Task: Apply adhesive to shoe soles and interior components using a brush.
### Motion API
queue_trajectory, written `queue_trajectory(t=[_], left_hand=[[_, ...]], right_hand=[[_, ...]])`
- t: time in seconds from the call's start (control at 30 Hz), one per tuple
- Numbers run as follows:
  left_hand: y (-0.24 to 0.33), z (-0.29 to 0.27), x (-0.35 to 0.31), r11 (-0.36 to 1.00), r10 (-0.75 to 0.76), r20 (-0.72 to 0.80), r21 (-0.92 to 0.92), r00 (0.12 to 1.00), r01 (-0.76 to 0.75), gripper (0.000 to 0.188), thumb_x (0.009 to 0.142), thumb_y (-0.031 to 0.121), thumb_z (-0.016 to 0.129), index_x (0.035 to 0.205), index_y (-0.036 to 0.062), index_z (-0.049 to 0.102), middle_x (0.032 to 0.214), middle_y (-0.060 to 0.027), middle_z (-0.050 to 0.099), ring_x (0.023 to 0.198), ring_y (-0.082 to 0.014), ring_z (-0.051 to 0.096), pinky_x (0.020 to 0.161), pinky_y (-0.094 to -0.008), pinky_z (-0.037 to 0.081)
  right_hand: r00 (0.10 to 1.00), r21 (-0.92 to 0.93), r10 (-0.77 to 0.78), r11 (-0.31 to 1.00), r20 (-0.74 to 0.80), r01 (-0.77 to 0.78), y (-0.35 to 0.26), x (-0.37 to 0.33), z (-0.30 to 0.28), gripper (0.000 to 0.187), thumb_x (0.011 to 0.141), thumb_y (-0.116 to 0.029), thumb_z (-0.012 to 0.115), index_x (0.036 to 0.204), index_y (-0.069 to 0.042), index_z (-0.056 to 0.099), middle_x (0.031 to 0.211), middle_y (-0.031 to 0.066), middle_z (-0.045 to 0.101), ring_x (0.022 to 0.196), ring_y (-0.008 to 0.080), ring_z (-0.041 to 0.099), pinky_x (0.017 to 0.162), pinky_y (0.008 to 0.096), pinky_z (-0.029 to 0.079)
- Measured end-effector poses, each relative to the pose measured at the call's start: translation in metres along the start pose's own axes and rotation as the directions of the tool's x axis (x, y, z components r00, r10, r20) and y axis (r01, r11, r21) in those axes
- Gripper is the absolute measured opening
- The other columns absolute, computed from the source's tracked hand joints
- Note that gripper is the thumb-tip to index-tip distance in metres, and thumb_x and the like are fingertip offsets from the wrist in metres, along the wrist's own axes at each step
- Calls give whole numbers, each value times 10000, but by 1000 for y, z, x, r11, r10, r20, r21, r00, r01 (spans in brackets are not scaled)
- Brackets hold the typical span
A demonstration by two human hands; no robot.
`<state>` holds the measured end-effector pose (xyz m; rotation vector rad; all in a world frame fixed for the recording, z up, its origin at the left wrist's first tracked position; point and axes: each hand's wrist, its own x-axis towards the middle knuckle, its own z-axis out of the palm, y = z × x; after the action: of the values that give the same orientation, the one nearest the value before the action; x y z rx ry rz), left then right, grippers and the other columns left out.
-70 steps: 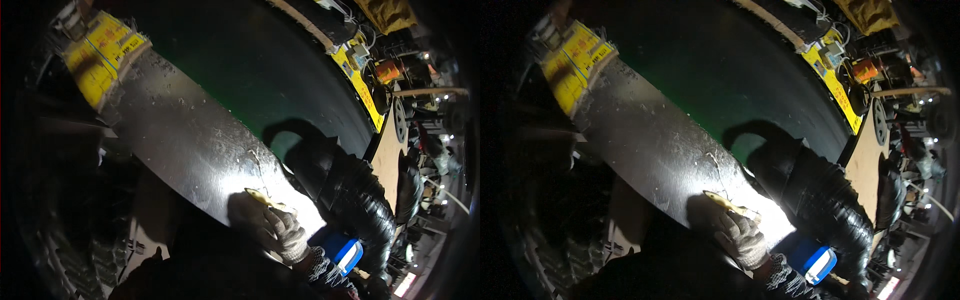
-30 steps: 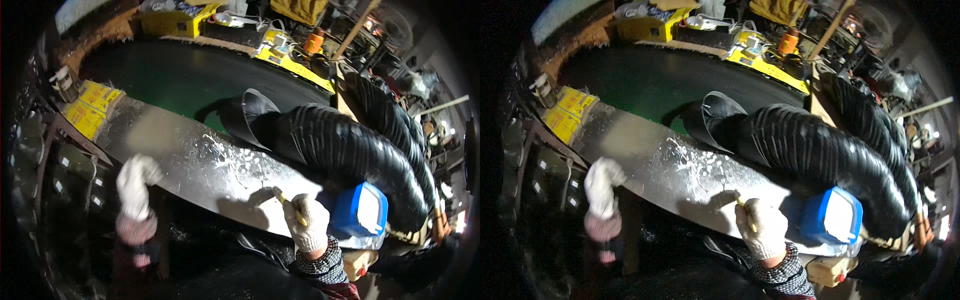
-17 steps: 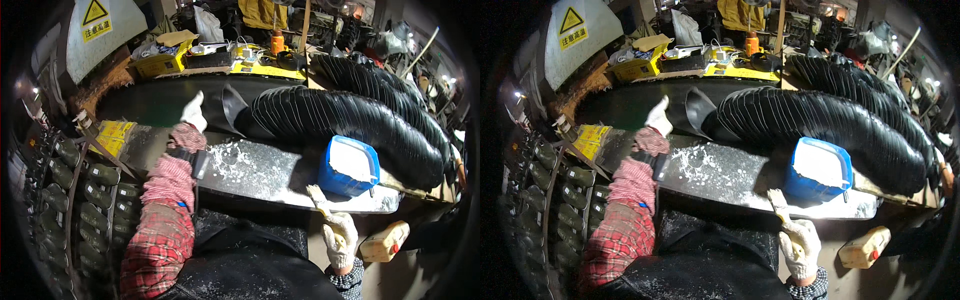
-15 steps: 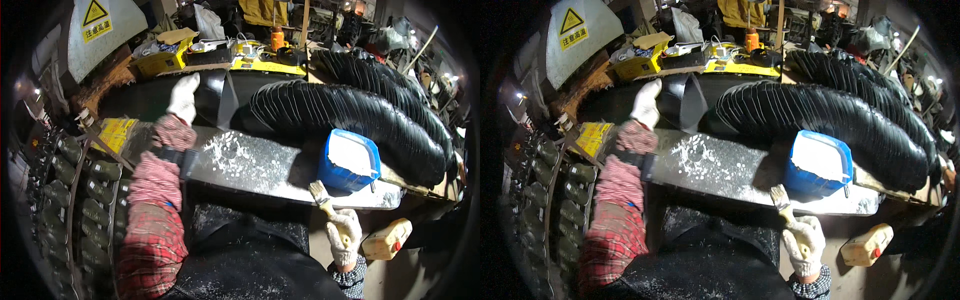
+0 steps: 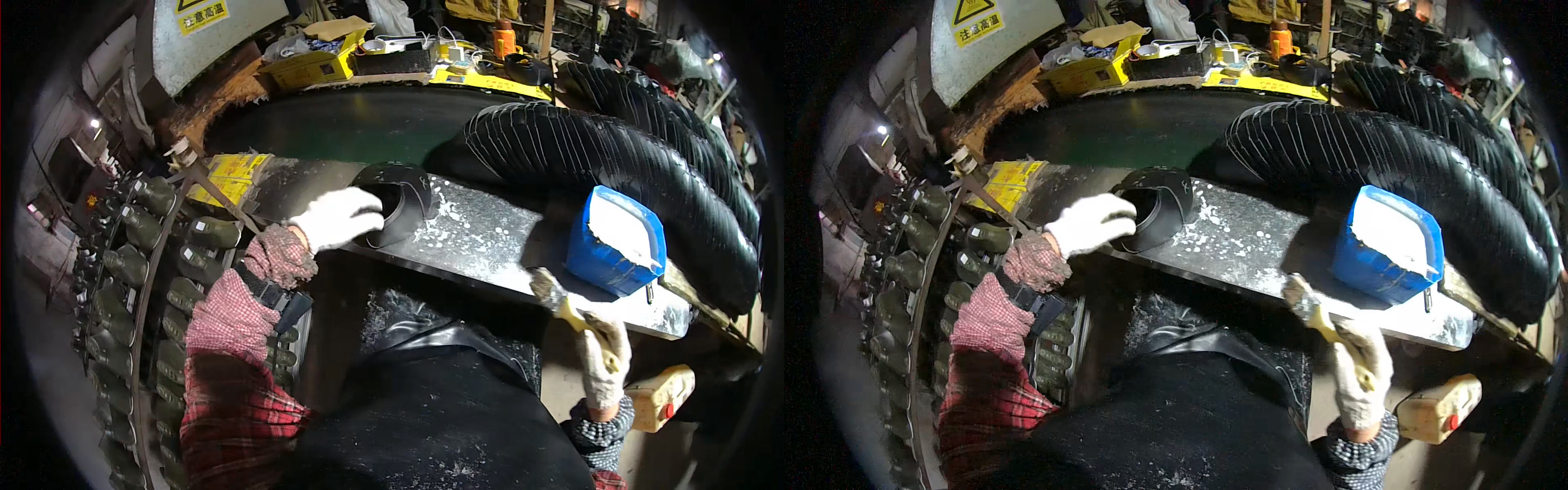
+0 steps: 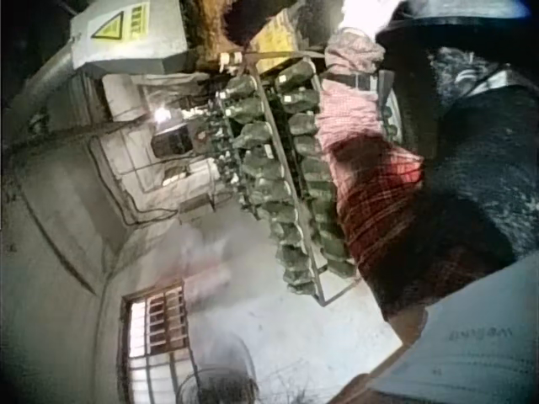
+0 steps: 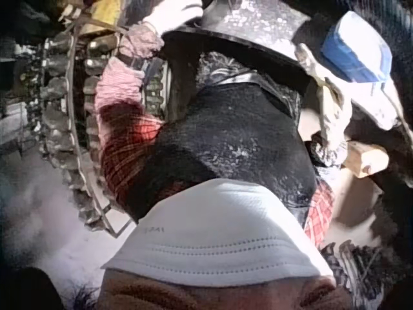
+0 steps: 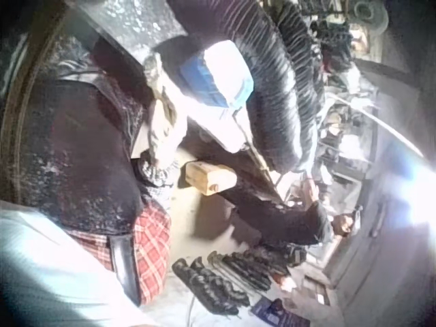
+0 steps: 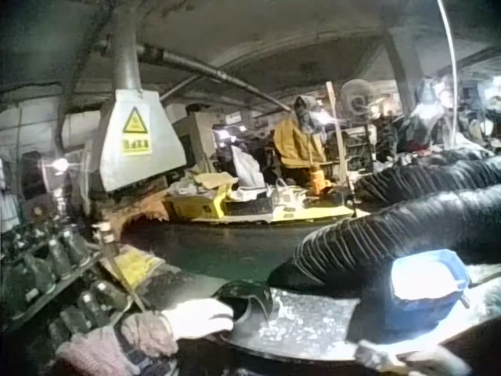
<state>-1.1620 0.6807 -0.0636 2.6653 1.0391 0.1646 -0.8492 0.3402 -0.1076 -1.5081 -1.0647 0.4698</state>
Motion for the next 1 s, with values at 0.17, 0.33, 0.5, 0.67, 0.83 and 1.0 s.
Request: queue_trajectory(t=[0.17,0.33,0.5,0.67,0.83,1.0], left_hand=[[-24,-14,42,982,138,-226,157,964,-104,549,765,312,685,1253,103,545,1265,-126,554,1185,-335,506,998,-399,415],[-95,17,77,989,-111,-52,91,992,116,511,810,265,606,1282,89,525,1209,-206,582,1121,-358,556,977,-397,438],[-86,61,57,125,-373,-235,-971,897,-203,254,933,187,579,1120,16,606,1004,-60,635,809,-110,631,683,-282,534],[24,57,10,-67,-441,74,-997,894,50,336,946,222,568,1246,71,546,1001,-100,674,827,-146,657,704,-319,560],[22,87,-22,-414,-407,195,-910,892,10,316,926,118,580,1228,43,522,1076,-68,641,857,-157,656,713,-298,562],[19,112,-20,-230,-374,228,-962,899,148,125,925,161,594,1023,92,631,754,68,587,582,-31,494,524,-207,388]], right_hand=[[899,-367,-73,924,-432,-102,-42,5,-40,240,959,-100,516,1170,-6,584,1083,73,615,949,115,568,847,226,443],[821,-213,-115,977,-559,-8,-58,61,-57,217,941,-144,565,1050,28,642,920,59,637,855,120,589,767,232,462],[903,-350,-177,936,-390,32,-18,109,-71,172,898,-177,646,946,-11,652,783,-15,615,659,49,508,603,195,408],[949,-449,-31,885,-315,-120,-10,128,-73,170,888,-166,636,918,1,639,768,22,614,683,75,545,611,207,433],[922,-536,-156,842,-356,-64,-18,97,-58,84,898,-101,614,872,-21,603,721,-12,532,644,40,441,564,192,359],[873,-205,-139,978,-468,45,-47,97,20,118,911,-73,538,914,2,630,767,23,581,641,56,479,602,199,401]])
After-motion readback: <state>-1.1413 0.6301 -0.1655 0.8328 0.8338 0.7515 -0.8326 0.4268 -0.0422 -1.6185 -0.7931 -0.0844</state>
